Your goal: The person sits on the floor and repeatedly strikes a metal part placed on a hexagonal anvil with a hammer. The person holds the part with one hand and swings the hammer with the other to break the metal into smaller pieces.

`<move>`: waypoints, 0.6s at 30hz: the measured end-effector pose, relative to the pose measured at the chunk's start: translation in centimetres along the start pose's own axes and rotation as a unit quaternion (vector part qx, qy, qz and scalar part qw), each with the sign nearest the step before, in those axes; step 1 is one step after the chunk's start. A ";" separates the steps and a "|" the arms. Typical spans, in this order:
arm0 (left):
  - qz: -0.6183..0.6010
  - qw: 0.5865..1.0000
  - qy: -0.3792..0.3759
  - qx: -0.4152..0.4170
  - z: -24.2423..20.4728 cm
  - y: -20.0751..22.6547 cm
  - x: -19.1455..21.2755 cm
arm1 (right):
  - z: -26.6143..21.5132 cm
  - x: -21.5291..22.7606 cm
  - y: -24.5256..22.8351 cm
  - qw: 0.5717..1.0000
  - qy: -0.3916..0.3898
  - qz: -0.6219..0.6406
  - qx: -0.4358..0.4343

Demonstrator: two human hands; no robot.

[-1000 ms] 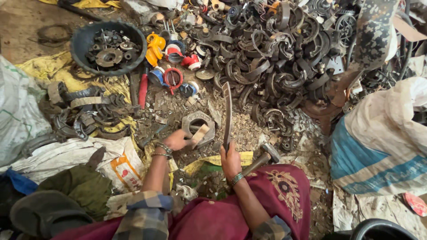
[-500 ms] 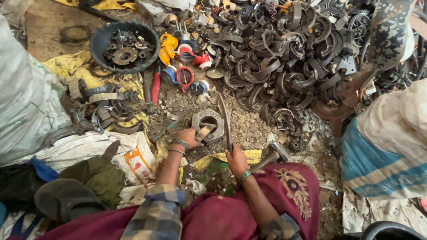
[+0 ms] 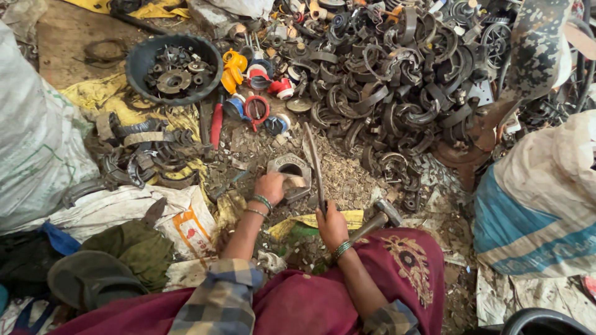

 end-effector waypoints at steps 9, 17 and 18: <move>0.030 0.999 0.030 -0.026 1.0 1.4 1.4 | -0.9 2.7 -3.5 0.998 0.049 0.014 0.038; 0.011 0.999 0.030 -0.005 0.7 2.5 -0.3 | -0.5 2.6 -3.8 0.998 0.043 0.007 0.034; 0.011 1.000 0.017 0.009 0.4 1.8 -1.0 | -0.9 2.7 -3.9 0.998 0.045 0.012 0.039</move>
Point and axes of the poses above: each hand's wrist, its own z-axis towards the middle knuckle, its own x-axis out of the back of the hand, y = z × x, the point moved 6 cm from there along z, towards the middle knuckle, and after that the axes turned 8 degrees about y, right-handed, at the moved point
